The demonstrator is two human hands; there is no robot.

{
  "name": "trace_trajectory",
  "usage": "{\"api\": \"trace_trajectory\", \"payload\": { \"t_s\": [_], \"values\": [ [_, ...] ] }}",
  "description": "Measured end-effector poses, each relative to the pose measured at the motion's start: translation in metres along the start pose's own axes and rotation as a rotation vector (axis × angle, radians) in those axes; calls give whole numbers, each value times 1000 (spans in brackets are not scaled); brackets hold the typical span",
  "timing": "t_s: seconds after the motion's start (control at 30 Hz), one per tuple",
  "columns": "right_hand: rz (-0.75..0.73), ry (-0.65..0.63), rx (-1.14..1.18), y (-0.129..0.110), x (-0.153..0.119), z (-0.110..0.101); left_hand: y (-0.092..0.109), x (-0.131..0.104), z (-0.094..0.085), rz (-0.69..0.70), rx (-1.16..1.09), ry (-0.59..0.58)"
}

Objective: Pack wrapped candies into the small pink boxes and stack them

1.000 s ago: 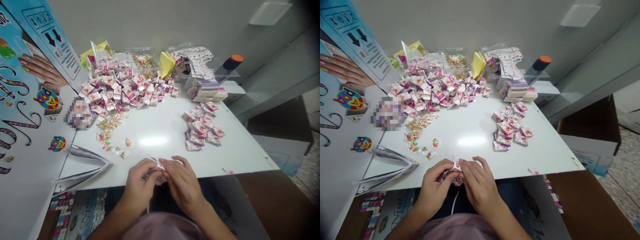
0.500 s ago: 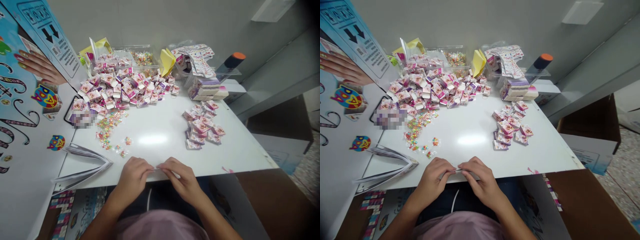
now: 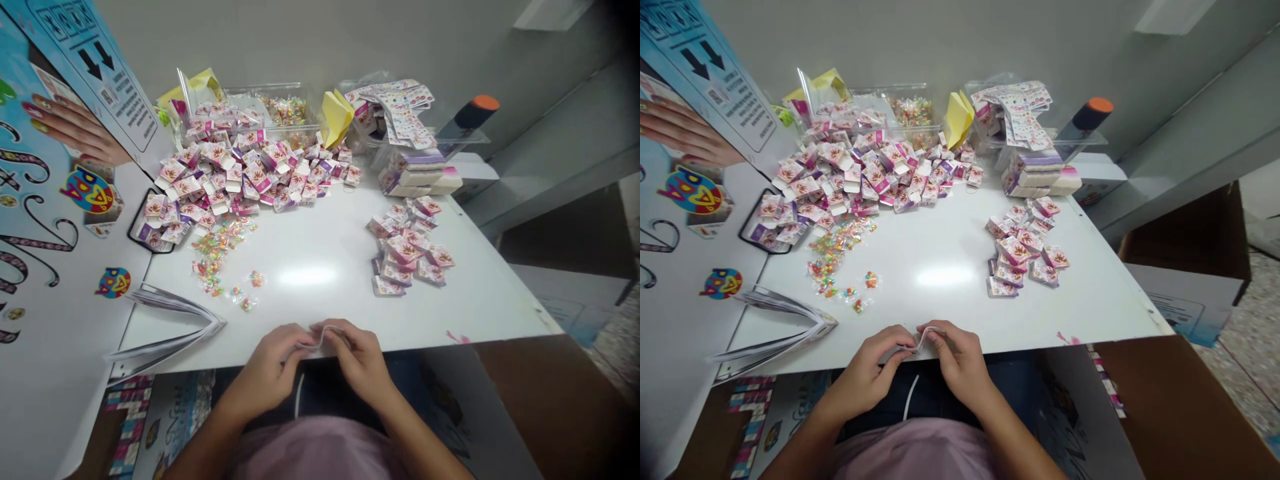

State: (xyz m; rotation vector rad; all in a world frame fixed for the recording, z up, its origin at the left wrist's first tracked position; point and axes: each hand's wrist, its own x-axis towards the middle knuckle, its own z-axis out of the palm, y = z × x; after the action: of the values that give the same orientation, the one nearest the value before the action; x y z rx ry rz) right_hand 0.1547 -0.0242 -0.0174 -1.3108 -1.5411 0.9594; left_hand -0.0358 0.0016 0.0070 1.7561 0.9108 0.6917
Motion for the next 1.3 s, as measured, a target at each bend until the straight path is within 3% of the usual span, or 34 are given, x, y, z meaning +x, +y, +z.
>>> {"api": "trace_trajectory", "payload": {
  "t_s": [0.07, 0.17, 0.23, 0.4, 0.5, 0.57, 0.63, 0.77, 0.83, 0.97, 1.07, 1.17, 1.3],
  "values": [
    [-82, -23, -30, -7, -8, 1, 5, 4, 5, 107, 16, 65],
    [-185, -171, -50, -12, -17, 1, 2, 9, 20, 149, 174, 480],
    [-216, -176, -86, -11, -19, -1, -1, 10, 30, 143, 319, 641],
    [-101, -80, -37, -2, -6, -4, -3, 4, 40, 171, 480, 533],
    [32, 184, 100, 3, 11, -1, 4, 0, 31, 161, 523, 613],
    [69, 380, 189, 6, 25, 3, 10, -2, 17, 161, 554, 660],
    [20, 448, 193, 9, 41, 9, 16, -4, -3, 162, 588, 703],
    [-264, 172, -64, 9, 73, 26, 31, -5, -58, 188, 669, 746],
    [-327, 25, -208, 5, 86, 39, 41, 1, -88, 138, 738, 730],
    [-407, -164, -500, 1, 101, 72, 51, 42, -142, -76, 809, 608],
    [-435, -199, -582, 7, 105, 89, 38, 94, -175, -275, 1051, 446],
    [-413, -165, -544, 16, 106, 91, 12, 139, -203, -347, 1175, 444],
    [-363, -71, -475, 24, 108, 82, -22, 154, -228, -268, 1272, 348]
  ]
}}
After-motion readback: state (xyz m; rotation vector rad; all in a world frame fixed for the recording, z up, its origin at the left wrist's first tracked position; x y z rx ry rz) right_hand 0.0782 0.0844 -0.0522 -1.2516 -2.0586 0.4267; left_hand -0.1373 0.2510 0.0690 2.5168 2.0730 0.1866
